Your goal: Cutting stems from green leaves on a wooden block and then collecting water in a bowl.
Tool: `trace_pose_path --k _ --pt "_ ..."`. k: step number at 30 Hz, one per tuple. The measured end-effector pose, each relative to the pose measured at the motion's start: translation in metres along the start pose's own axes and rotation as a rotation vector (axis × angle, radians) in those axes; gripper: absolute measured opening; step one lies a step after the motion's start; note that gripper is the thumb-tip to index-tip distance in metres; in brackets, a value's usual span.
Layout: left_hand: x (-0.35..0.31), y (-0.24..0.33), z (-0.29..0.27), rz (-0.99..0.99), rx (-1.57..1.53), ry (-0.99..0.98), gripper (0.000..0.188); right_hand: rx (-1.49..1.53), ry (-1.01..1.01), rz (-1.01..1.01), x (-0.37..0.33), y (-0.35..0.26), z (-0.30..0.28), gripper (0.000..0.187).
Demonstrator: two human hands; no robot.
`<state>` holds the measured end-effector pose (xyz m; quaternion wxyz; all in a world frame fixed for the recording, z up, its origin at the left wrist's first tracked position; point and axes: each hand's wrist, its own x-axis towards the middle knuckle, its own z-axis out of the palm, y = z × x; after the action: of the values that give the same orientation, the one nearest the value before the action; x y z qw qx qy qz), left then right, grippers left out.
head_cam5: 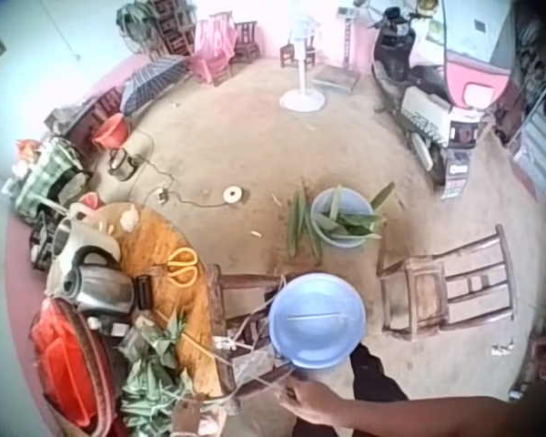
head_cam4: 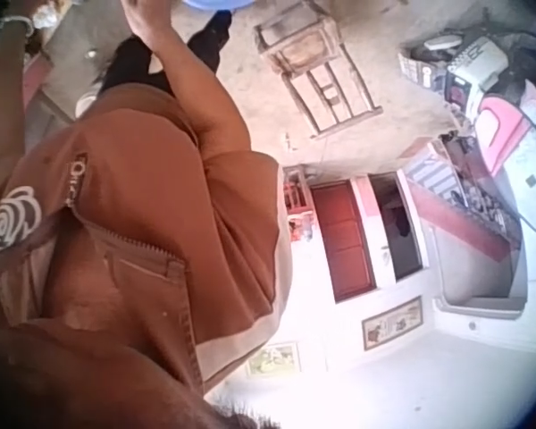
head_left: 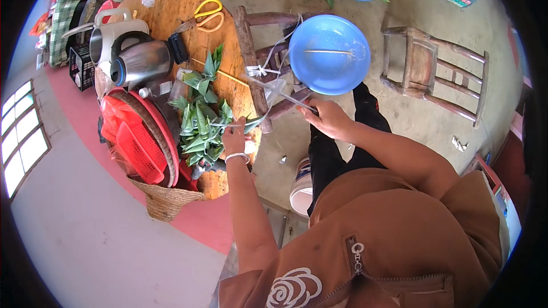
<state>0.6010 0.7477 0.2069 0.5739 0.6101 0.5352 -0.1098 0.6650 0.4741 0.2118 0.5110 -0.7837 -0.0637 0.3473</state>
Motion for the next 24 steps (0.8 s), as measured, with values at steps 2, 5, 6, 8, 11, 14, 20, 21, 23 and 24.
trace_pose_path --k 2,5,6,8,11,14,20,21,23,24 --pt "0.009 -0.003 0.001 0.027 0.428 0.146 0.048 -0.147 -0.041 -0.037 0.001 0.015 0.010 0.035" --pt "0.007 -0.001 -0.001 0.048 0.616 0.187 0.055 -0.180 -0.114 0.010 -0.017 0.011 0.016 0.035" --pt "0.004 0.001 -0.003 0.001 0.633 0.164 0.056 -0.173 -0.090 -0.019 -0.026 0.012 0.022 0.035" --pt "0.004 0.000 -0.025 -0.023 0.679 0.073 0.058 -0.166 -0.113 -0.019 -0.043 0.001 0.029 0.035" --pt "-0.016 0.014 -0.023 -0.147 0.593 0.035 0.066 -0.140 -0.137 -0.005 -0.056 0.000 0.040 0.035" --pt "-0.016 0.019 -0.029 -0.275 0.509 0.024 0.069 -0.147 -0.161 -0.011 -0.056 0.006 0.050 0.035" --pt "-0.014 0.022 -0.018 -0.386 0.487 -0.116 0.061 -0.151 -0.171 0.076 -0.047 0.010 0.048 0.036" --pt "-0.012 0.018 -0.021 -0.432 0.472 -0.159 0.059 -0.150 -0.171 0.077 -0.048 0.007 0.047 0.036" --pt "-0.012 0.012 -0.019 -0.464 0.478 -0.213 0.058 -0.119 -0.181 0.108 -0.050 0.003 0.042 0.037" --pt "-0.013 0.007 -0.018 -0.495 0.485 -0.266 0.057 -0.123 -0.183 0.108 -0.051 0.000 0.039 0.037"
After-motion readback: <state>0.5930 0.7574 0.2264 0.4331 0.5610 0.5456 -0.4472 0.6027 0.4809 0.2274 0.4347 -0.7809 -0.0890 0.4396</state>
